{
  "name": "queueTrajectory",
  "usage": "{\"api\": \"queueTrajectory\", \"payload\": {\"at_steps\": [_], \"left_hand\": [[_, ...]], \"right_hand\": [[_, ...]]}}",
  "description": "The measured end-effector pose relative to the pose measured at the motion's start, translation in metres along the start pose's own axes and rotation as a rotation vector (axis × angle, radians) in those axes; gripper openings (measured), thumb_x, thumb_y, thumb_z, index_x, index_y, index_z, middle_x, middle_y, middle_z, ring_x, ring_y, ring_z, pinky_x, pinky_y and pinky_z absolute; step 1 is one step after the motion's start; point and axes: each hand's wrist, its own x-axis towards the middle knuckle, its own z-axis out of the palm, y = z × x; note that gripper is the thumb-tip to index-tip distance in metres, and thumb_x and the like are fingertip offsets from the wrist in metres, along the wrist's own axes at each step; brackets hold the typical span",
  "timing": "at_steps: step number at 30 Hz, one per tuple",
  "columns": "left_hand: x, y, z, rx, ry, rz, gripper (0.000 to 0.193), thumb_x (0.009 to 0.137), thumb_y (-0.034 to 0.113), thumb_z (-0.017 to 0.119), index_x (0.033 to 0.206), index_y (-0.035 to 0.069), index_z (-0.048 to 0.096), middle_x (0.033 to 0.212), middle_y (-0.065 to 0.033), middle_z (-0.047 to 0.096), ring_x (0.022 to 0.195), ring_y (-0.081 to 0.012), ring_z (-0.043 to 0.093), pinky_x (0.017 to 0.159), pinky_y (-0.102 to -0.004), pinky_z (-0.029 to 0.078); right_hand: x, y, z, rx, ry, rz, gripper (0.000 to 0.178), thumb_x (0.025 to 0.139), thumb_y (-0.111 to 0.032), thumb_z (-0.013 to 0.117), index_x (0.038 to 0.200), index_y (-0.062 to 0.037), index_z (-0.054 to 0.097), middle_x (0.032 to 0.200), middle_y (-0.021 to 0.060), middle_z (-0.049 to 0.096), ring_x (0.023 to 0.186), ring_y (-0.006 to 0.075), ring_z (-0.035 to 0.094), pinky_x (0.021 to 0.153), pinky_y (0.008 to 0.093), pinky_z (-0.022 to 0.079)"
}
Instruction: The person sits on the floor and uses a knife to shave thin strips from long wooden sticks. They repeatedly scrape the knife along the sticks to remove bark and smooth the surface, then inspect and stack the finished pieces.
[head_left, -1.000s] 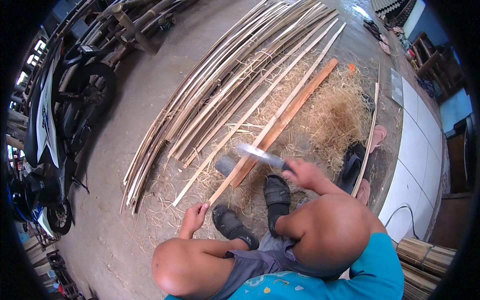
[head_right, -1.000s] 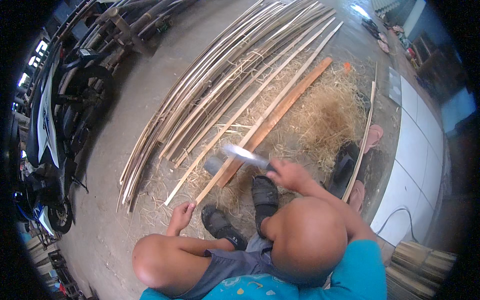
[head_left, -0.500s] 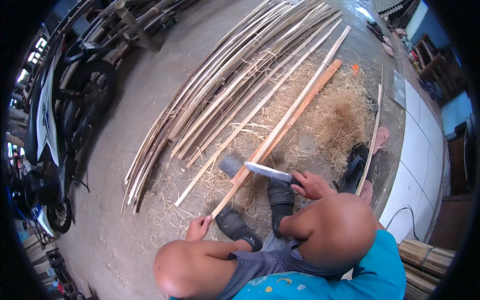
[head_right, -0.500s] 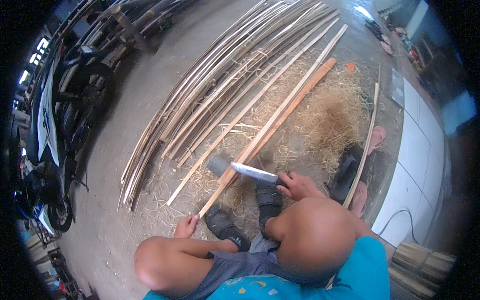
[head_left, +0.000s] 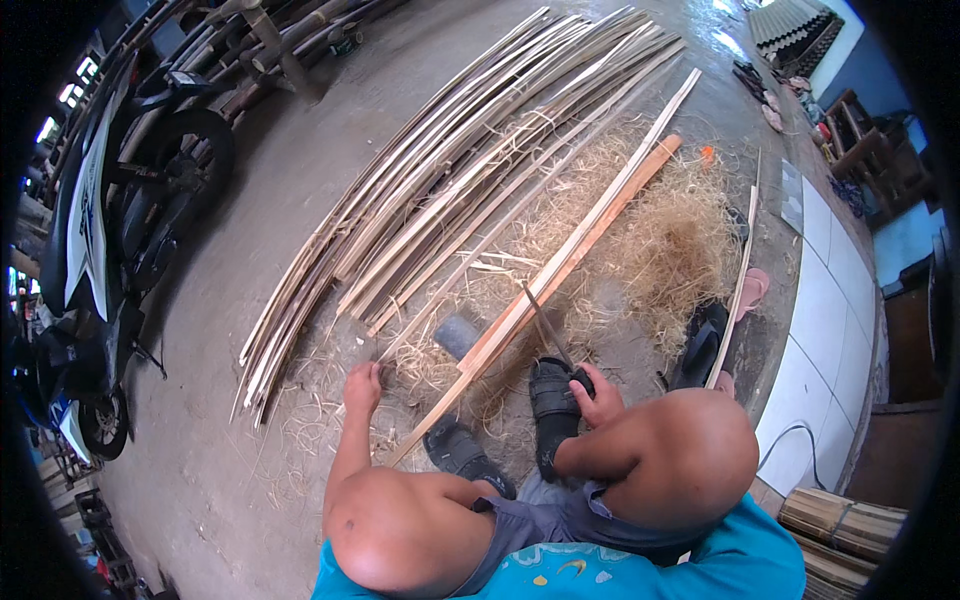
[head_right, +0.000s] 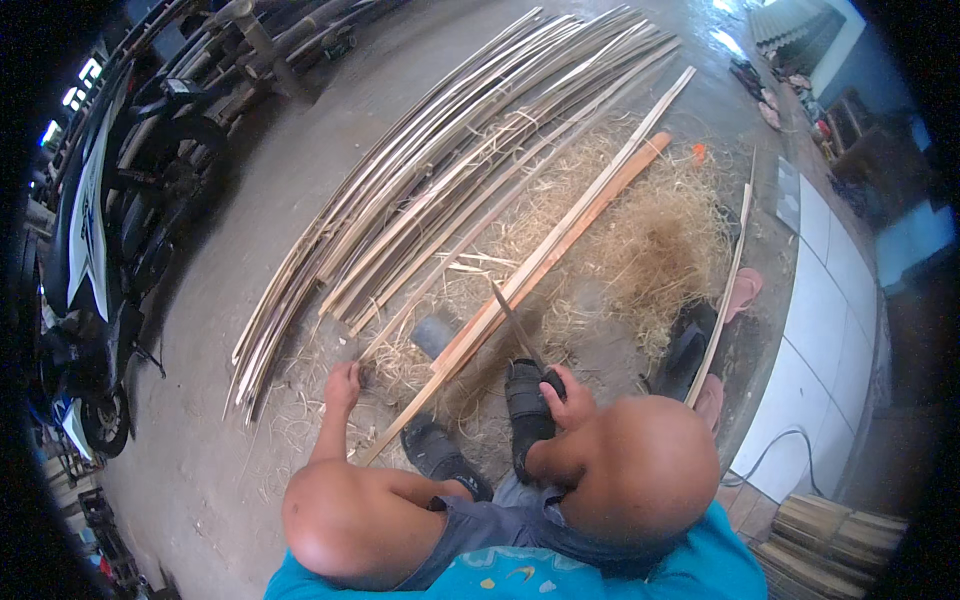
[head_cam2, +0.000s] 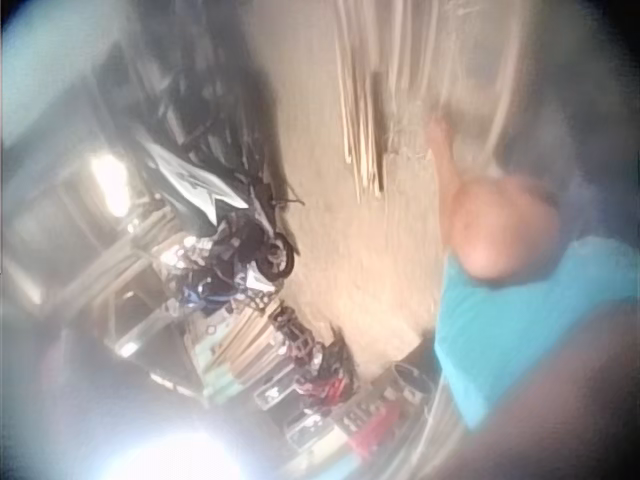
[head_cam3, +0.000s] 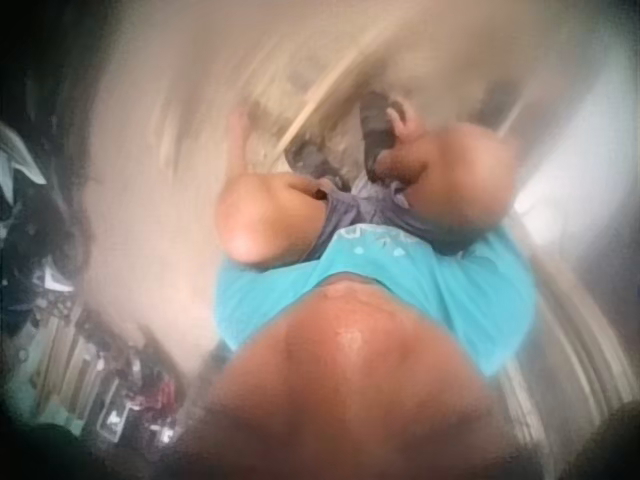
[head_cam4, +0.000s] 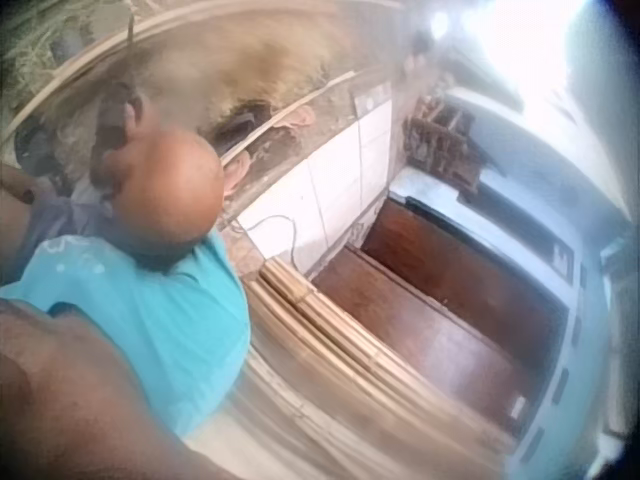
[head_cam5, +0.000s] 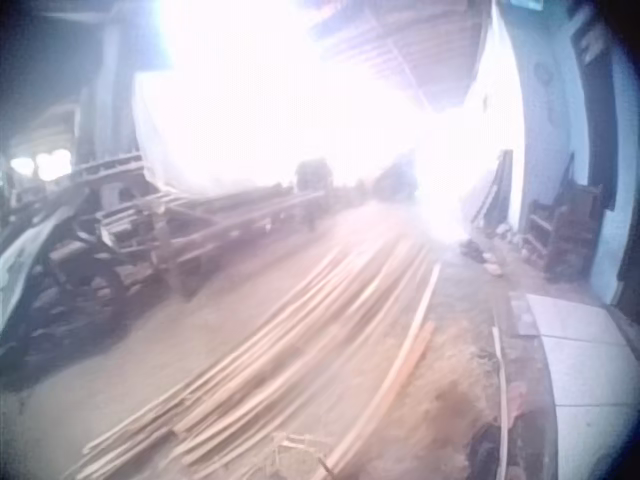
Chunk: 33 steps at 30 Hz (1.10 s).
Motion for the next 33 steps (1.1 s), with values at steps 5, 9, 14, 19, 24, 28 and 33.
{"api": "queueTrajectory", "payload": {"at_steps": [5, 9, 14, 19, 24, 28, 33], "left_hand": [[-0.008, 0.023, -0.023, -0.077, -0.078, -0.039, 0.033, 0.098, 0.034, 0.056, 0.099, 0.004, 0.07, 0.089, -0.0208, 0.069, 0.084, -0.0404, 0.065, 0.074, -0.0452, 0.05], [-0.01, 0.054, -0.046, -0.161, -0.071, -0.171, 0.037, 0.097, 0.039, 0.059, 0.097, 0.004, 0.072, 0.081, -0.0199, 0.069, 0.075, -0.0364, 0.067, 0.07, -0.0433, 0.05], [-0.006, 0.068, -0.04, -0.168, -0.016, -0.132, 0.041, 0.096, 0.043, 0.061, 0.098, 0.004, 0.073, 0.08, -0.0167, 0.071, 0.072, -0.0295, 0.068, 0.068, -0.0411, 0.05], [0.001, 0.081, -0.023, -0.124, -0.003, -0.135, 0.041, 0.094, 0.046, 0.061, 0.096, 0.007, 0.073, 0.081, -0.0166, 0.071, 0.079, -0.036, 0.068, 0.072, -0.0438, 0.051], [-0.004, 0.081, -0.018, -0.084, -0.051, -0.13, 0.044, 0.092, 0.05, 0.063, 0.097, 0.008, 0.071, 0.084, -0.018, 0.071, 0.083, -0.0392, 0.068, 0.073, -0.0467, 0.051], [-0.014, 0.084, -0.021, -0.055, 0.007, -0.114, 0.047, 0.088, 0.054, 0.066, 0.093, 0.008, 0.072, 0.082, -0.0178, 0.07, 0.081, -0.0382, 0.068, 0.073, -0.0453, 0.051], [-0.027, 0.094, -0.046, -0.214, 0.043, -0.194, 0.05, 0.086, 0.054, 0.071, 0.096, 0.005, 0.073, 0.081, -0.0158, 0.072, 0.075, -0.0307, 0.069, 0.068, -0.0397, 0.052]], "right_hand": [[0.008, 0.059, 0.01, 0.082, 0.095, 0.057, 0.046, 0.095, -0.035, 0.064, 0.133, -0.0107, 0.055, 0.093, 0.0176, 0.071, 0.081, 0.03, 0.071, 0.074, 0.0399, 0.055], [0.017, 0.046, 0.025, 0.495, 0.118, 0.32, 0.044, 0.098, -0.03, 0.062, 0.136, -0.0103, 0.052, 0.08, 0.0063, 0.064, 0.062, 0.0134, 0.06, 0.054, 0.0297, 0.05], [0.025, 0.026, 0.028, 0.62, 0.186, 0.382, 0.041, 0.099, -0.029, 0.061, 0.134, -0.0091, 0.053, 0.076, 0.0025, 0.061, 0.057, 0.0087, 0.055, 0.049, 0.0262, 0.047], [0.023, 0.035, 0.02, 0.556, 0.138, 0.351, 0.036, 0.1, -0.028, 0.058, 0.131, -0.0097, 0.052, 0.079, 0.002, 0.06, 0.058, 0.0089, 0.055, 0.049, 0.0258, 0.047], [0.021, 0.043, 0.017, 0.566, 0.182, 0.415, 0.032, 0.101, -0.027, 0.057, 0.128, -0.0097, 0.052, 0.082, 0.0024, 0.061, 0.06, 0.0096, 0.057, 0.051, 0.0267, 0.049], [0.025, 0.048, 0.021, 0.547, 0.222, 0.409, 0.038, 0.101, -0.028, 0.058, 0.133, -0.0097, 0.05, 0.081, 0.0027, 0.061, 0.059, 0.0103, 0.056, 0.051, 0.0272, 0.049], [0.03, 0.064, 0.03, 0.574, 0.2, 0.395, 0.042, 0.102, -0.027, 0.056, 0.138, -0.0087, 0.044, 0.081, 0.0029, 0.058, 0.06, 0.011, 0.056, 0.05, 0.0274, 0.048]]}}
